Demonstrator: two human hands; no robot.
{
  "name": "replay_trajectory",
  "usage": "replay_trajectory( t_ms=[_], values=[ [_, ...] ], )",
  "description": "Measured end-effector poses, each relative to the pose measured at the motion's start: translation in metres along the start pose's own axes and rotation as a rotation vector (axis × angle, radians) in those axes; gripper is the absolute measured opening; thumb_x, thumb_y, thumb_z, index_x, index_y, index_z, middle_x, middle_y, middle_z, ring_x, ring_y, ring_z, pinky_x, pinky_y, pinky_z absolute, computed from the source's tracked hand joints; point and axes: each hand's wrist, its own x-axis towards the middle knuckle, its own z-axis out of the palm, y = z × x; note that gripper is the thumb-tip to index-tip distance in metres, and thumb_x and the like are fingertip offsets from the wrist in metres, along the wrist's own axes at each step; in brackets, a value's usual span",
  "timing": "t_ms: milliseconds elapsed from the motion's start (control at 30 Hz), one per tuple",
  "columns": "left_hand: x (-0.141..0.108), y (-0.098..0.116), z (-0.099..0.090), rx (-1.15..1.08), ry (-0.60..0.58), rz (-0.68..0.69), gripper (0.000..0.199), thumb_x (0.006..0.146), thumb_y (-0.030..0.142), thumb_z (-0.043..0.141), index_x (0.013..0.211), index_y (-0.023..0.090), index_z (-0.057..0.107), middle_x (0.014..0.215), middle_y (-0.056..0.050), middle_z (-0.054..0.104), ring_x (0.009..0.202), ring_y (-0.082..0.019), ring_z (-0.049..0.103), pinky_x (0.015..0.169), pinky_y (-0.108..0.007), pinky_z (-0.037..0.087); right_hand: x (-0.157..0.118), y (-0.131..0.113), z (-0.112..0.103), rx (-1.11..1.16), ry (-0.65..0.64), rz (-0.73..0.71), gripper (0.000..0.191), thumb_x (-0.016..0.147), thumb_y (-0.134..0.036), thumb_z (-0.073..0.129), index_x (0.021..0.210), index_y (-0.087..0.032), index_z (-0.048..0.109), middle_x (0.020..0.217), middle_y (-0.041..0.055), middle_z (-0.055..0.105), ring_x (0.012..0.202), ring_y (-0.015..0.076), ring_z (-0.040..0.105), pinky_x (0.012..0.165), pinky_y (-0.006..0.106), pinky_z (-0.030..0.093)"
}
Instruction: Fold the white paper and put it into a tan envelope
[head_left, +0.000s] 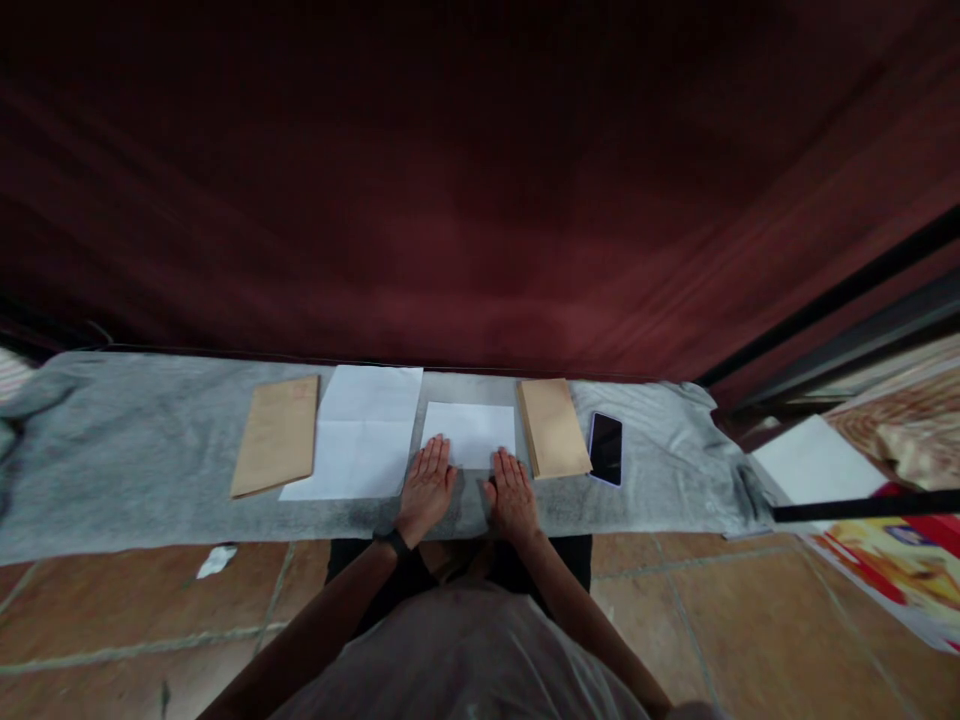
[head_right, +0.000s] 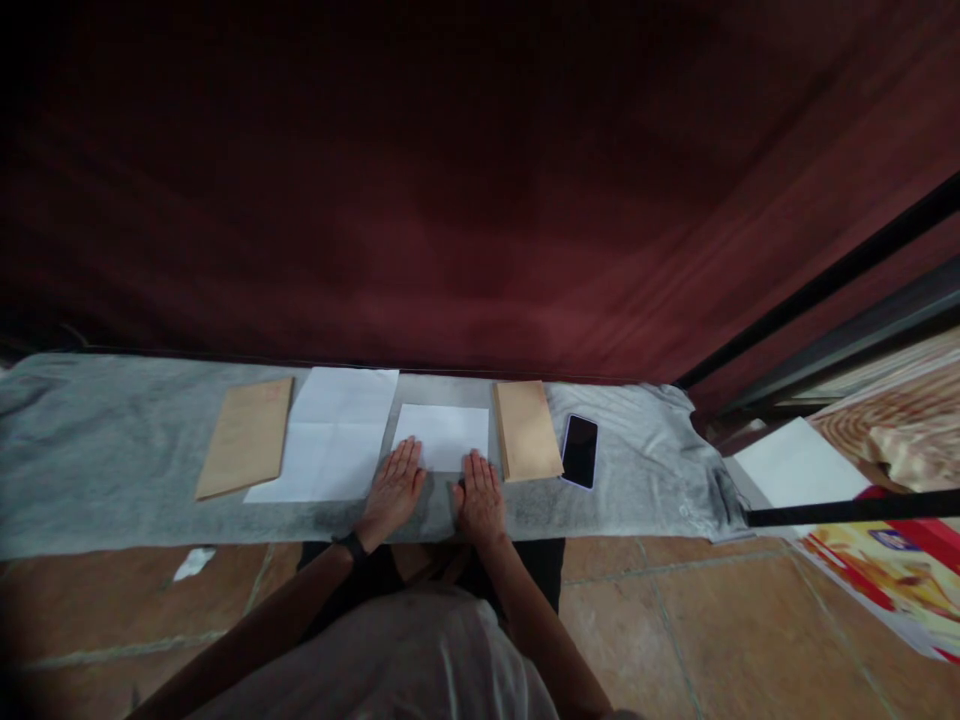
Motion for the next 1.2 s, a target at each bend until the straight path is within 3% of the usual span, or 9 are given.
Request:
replay_trajectory(
  t_ms=[167, 400, 500, 733, 967, 1200],
  values=[
    [0.0, 0.0, 0.001, 0.01, 0.026, -0.071, 0.059, 0.101, 0.03, 0.032, 0.153, 0.004, 0.038, 0.161, -0.02, 0.035, 0.153, -0.03, 0.027, 0.124, -0.051, 0.026, -0.007, 0.007, -0.003, -0.02, 0.014, -0.001, 0.059, 0.106, -0.034, 0.038, 0.157, -0.007, 0.031, 0.158, 0.0198, 0.041, 0.147, 0.0295, 0.038, 0.117, 0.047, 0.035],
    [0.041, 0.038, 0.015, -0.013, -0.034, 0.165, 0.058, 0.102, 0.029, 0.031, 0.156, 0.008, 0.032, 0.163, -0.015, 0.034, 0.155, -0.024, 0.023, 0.127, -0.046, 0.021, -0.007, 0.005, -0.004, -0.017, 0.03, 0.003, 0.059, 0.106, -0.034, 0.036, 0.158, -0.008, 0.028, 0.157, 0.0195, 0.043, 0.147, 0.0296, 0.038, 0.117, 0.048, 0.035],
    [0.061, 0.044, 0.024, -0.01, -0.066, 0.183, 0.058, 0.103, 0.032, 0.03, 0.154, 0.005, 0.035, 0.162, -0.017, 0.036, 0.154, -0.025, 0.025, 0.126, -0.047, 0.022, -0.007, 0.006, -0.003, -0.011, 0.037, 0.008, 0.06, 0.105, -0.034, 0.037, 0.159, -0.009, 0.027, 0.157, 0.0189, 0.043, 0.147, 0.0295, 0.038, 0.117, 0.048, 0.035],
    [0.08, 0.02, 0.027, 0.004, -0.019, 0.099, 0.06, 0.103, 0.036, 0.029, 0.154, 0.004, 0.037, 0.161, -0.019, 0.036, 0.153, -0.028, 0.027, 0.125, -0.049, 0.022, -0.005, 0.007, -0.004, -0.005, 0.025, 0.012, 0.061, 0.105, -0.037, 0.038, 0.159, -0.01, 0.028, 0.157, 0.0182, 0.044, 0.146, 0.0299, 0.039, 0.117, 0.048, 0.035],
    [0.079, -0.006, 0.017, 0.024, 0.034, 0.02, 0.063, 0.103, 0.038, 0.028, 0.153, 0.002, 0.037, 0.159, -0.02, 0.038, 0.152, -0.029, 0.029, 0.125, -0.048, 0.021, -0.006, 0.005, -0.005, -0.012, 0.03, 0.019, 0.062, 0.105, -0.035, 0.039, 0.16, -0.01, 0.024, 0.159, 0.0176, 0.041, 0.146, 0.0288, 0.038, 0.118, 0.047, 0.033],
    [0.069, -0.011, 0.01, -0.042, 0.089, -0.07, 0.062, 0.101, 0.036, 0.031, 0.153, 0.002, 0.037, 0.159, -0.022, 0.039, 0.153, -0.031, 0.027, 0.124, -0.052, 0.023, -0.007, 0.006, -0.005, -0.015, 0.022, 0.01, 0.063, 0.106, -0.035, 0.037, 0.161, -0.01, 0.019, 0.16, 0.0174, 0.039, 0.148, 0.0284, 0.036, 0.118, 0.046, 0.033]
  ],
)
